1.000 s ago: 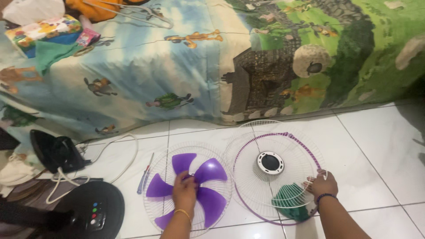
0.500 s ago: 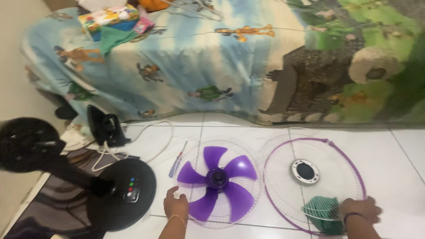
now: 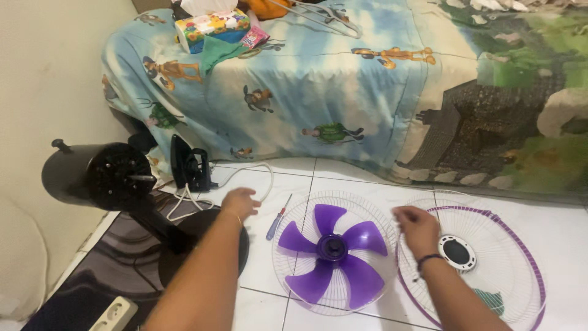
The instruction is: The person assembles a small electric fan by attaching the front grille, inserting the purple fan blade, and securing the rear grille. They use a green cloth to wipe the fan components during the process.
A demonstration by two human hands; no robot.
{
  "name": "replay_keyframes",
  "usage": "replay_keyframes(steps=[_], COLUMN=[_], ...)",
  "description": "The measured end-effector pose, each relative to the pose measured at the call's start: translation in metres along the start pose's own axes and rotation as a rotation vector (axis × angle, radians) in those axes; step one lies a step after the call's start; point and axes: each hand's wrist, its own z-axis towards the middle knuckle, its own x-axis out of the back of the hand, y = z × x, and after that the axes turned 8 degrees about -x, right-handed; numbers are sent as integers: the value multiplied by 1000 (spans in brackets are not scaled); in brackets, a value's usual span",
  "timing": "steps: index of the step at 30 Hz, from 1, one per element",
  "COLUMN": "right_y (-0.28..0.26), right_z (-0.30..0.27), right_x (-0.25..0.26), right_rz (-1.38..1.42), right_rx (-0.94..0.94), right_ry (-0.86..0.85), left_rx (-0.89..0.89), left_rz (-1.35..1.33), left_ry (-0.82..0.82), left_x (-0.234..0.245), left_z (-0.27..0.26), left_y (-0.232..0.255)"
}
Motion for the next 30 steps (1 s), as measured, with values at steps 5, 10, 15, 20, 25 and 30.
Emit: replay_keyframes(steps=[5, 10, 15, 20, 25, 30], right_y=[-47, -35, -20, -36, -48, -35], right_z=[-31, -37, -69, -108, -122, -122], right_x=[-60, -109, -116, -125, -136, -134], right_rz=[260, 59, -625, -748, -901, -762], right_rx=[-131, 28, 87, -147, -95, 78], right_ry=[-324, -384, -324, -370, -387, -366], left_rx=[-134, -405, -108, -44, -84, -74], left_rz=[667, 876, 726, 497, 541, 500], left_ry=[-107, -209, -421, -328, -357, -403], left_x=[32, 9, -38, -63, -82, -94], left_z=[70, 116, 88, 50, 6, -20], left_y=[30, -33, -74, -56, -32, -23])
